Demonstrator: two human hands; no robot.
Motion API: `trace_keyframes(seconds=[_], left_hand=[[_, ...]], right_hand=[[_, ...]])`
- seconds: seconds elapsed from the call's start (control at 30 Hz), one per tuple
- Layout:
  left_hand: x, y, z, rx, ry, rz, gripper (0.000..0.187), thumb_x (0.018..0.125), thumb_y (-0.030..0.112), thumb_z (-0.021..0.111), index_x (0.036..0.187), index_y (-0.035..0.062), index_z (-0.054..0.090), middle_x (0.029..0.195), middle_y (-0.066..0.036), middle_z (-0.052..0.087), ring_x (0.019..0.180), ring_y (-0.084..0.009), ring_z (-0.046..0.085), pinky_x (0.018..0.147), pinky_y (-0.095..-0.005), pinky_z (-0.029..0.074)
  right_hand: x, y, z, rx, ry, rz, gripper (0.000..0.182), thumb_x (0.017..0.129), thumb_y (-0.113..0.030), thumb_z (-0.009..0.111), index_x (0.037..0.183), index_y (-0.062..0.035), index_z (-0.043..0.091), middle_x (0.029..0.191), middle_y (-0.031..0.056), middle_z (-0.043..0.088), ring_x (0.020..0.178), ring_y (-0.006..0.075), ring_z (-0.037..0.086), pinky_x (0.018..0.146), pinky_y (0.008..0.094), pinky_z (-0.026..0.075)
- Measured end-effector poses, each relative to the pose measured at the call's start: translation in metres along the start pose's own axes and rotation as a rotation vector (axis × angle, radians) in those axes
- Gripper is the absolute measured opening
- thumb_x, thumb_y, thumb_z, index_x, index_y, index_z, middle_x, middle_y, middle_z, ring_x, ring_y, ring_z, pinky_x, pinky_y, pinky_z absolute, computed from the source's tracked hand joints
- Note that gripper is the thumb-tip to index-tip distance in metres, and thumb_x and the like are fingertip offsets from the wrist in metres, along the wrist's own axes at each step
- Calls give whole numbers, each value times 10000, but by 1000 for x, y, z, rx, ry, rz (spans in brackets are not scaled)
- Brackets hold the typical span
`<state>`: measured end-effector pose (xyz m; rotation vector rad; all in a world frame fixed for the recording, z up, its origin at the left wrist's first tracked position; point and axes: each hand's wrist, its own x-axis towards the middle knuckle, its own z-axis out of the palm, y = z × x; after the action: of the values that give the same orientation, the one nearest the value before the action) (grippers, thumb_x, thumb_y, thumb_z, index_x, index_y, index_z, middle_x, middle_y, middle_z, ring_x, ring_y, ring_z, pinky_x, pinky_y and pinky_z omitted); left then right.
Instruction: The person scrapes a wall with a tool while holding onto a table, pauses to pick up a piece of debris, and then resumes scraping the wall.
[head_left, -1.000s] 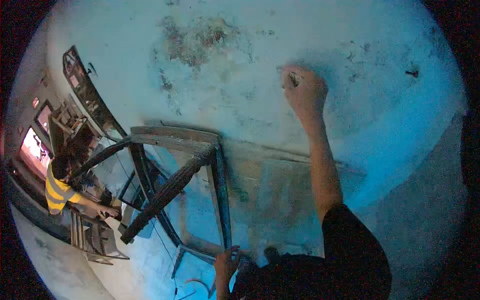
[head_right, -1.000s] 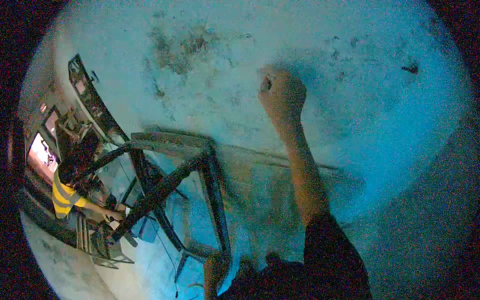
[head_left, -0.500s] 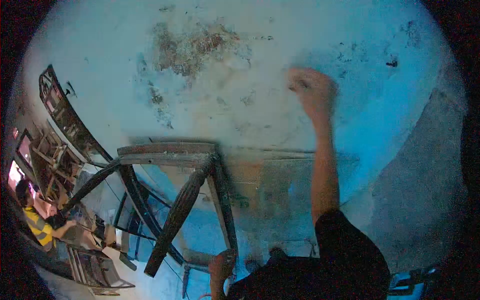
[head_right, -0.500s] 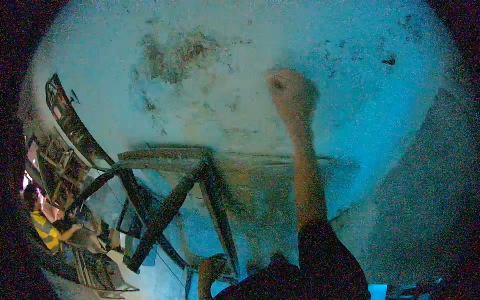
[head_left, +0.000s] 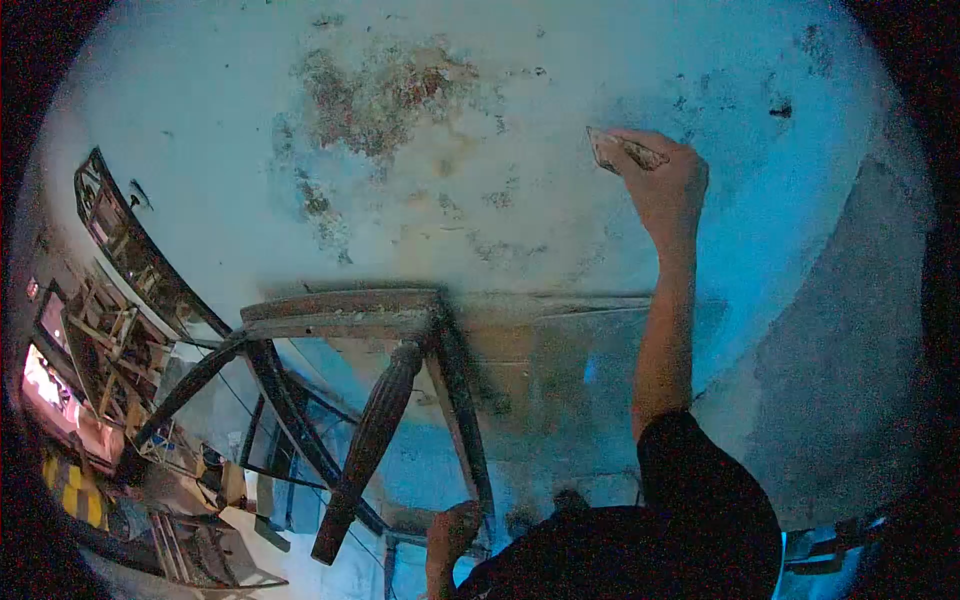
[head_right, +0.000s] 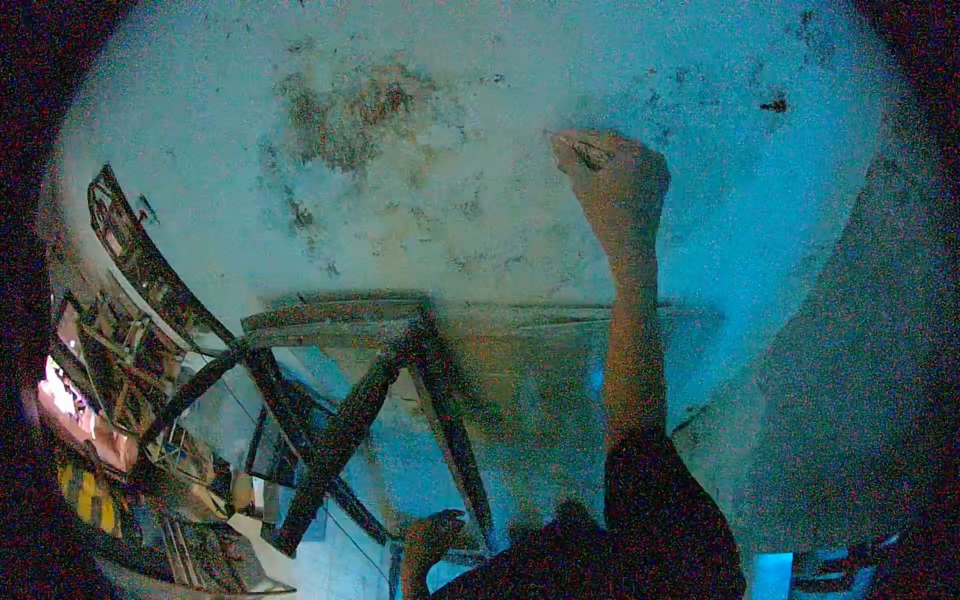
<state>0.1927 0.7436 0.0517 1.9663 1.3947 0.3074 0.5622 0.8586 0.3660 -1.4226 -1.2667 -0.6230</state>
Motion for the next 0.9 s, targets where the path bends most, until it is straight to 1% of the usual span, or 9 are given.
trace_keyframes(seconds=[0.07,0.3,0.4,0.6,0.73,0.77,0.83,0.87,0.9], left_hand=[[-1,-22,10,151,85,406,254,746,220,577,970,101,596,815,-124,624,702,-288,606,619,-380,478],[0,0,0,41,-28,119,240,702,153,596,937,103,597,824,-122,621,722,-284,602,619,-387,474],[-11,-8,6,-125,-31,158,246,695,160,601,935,110,596,836,-134,614,741,-301,594,631,-394,472],[-13,-32,25,-46,5,-30,232,737,228,563,938,114,580,820,-125,607,747,-332,577,663,-415,462],[-21,-11,12,28,29,4,284,768,299,515,996,132,545,893,-145,585,809,-329,562,693,-433,448],[-21,-1,6,30,-20,62,304,777,319,498,1021,140,530,918,-151,577,830,-326,558,703,-436,445],[-24,11,2,43,-7,-38,316,782,316,492,1049,149,517,928,-148,574,834,-324,557,707,-433,447],[-23,12,1,104,-85,-59,331,786,313,486,1078,159,504,938,-145,572,838,-323,556,711,-430,449],[-19,9,4,93,-46,-91,331,786,313,486,1078,159,504,938,-145,572,838,-323,556,711,-430,449]], right_hand=[[0,-1,8,2,18,7,128,717,-113,626,812,-29,647,764,68,644,669,149,623,615,253,495],[9,0,5,184,-58,126,140,697,-152,640,804,-63,656,754,68,642,646,167,612,617,288,484],[3,27,44,-245,-76,-261,158,711,-143,630,817,-27,647,756,79,641,641,164,611,603,281,486],[9,-7,0,244,-138,131,197,694,-200,626,799,-35,645,696,93,626,590,201,588,641,331,465],[-12,78,71,-311,-243,-527,147,741,-244,560,796,-111,591,789,63,579,696,265,535,626,385,418],[-17,44,48,-189,-706,-318,193,770,-193,544,927,-97,603,911,69,576,880,244,523,738,371,409],[-65,160,92,-439,-364,-707,228,807,-252,498,935,-90,594,918,82,568,811,240,514,804,382,349],[-70,14,30,-173,-789,-123,290,813,-277,492,1017,-82,560,966,80,549,825,246,509,840,394,342],[-109,110,71,-360,-719,-444,358,781,-312,555,1041,-66,539,992,86,553,902,247,514,860,414,358]])
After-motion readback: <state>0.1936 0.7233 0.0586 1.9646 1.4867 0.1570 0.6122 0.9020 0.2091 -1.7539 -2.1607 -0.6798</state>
